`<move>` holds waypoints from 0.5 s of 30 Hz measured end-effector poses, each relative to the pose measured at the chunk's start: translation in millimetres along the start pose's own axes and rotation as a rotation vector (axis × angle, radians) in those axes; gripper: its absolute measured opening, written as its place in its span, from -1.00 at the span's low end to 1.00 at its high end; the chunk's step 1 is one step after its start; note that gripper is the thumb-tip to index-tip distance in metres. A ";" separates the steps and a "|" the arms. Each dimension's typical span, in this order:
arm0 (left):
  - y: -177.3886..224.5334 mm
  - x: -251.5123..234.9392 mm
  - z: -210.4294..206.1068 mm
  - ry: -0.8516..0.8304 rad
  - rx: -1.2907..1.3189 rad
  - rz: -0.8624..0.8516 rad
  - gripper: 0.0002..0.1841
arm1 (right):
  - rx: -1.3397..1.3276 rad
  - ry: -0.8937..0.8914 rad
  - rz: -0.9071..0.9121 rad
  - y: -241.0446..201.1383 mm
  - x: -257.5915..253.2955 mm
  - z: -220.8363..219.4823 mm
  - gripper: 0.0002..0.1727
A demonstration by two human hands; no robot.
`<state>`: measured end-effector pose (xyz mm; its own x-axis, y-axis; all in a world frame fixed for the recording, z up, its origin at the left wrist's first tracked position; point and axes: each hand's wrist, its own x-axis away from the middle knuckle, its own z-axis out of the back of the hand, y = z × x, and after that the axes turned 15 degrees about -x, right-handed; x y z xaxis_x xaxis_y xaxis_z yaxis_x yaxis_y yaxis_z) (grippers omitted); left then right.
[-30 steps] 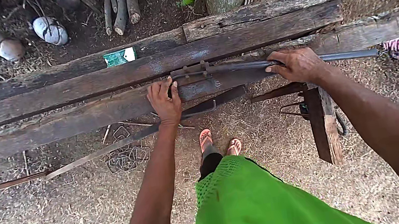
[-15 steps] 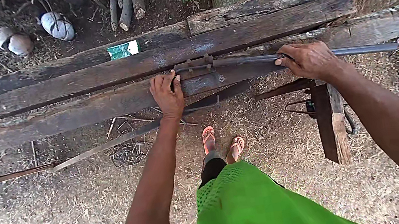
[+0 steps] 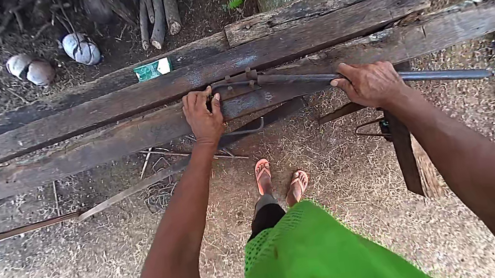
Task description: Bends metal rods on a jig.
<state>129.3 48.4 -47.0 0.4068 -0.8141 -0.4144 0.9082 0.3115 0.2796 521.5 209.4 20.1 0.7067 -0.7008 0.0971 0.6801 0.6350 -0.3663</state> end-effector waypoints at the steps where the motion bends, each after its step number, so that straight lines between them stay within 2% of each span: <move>1: -1.4 0.3 0.1 -0.004 0.008 -0.011 -0.64 | -0.001 -0.003 0.002 0.2 -0.2 0.5 -0.32; 10: -3.7 0.9 -0.2 -0.002 0.005 -0.054 -0.65 | -0.056 -0.060 0.017 6.1 -4.0 8.1 -0.28; 15: -4.0 -1.7 -0.5 0.019 -0.044 -0.085 -0.64 | -0.035 -0.017 -0.012 1.9 -3.1 1.9 -0.27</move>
<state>125.0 48.8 -47.8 0.3299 -0.8289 -0.4517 0.9426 0.2634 0.2050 521.0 213.4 20.9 0.7022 -0.7023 0.1168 0.6811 0.6148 -0.3976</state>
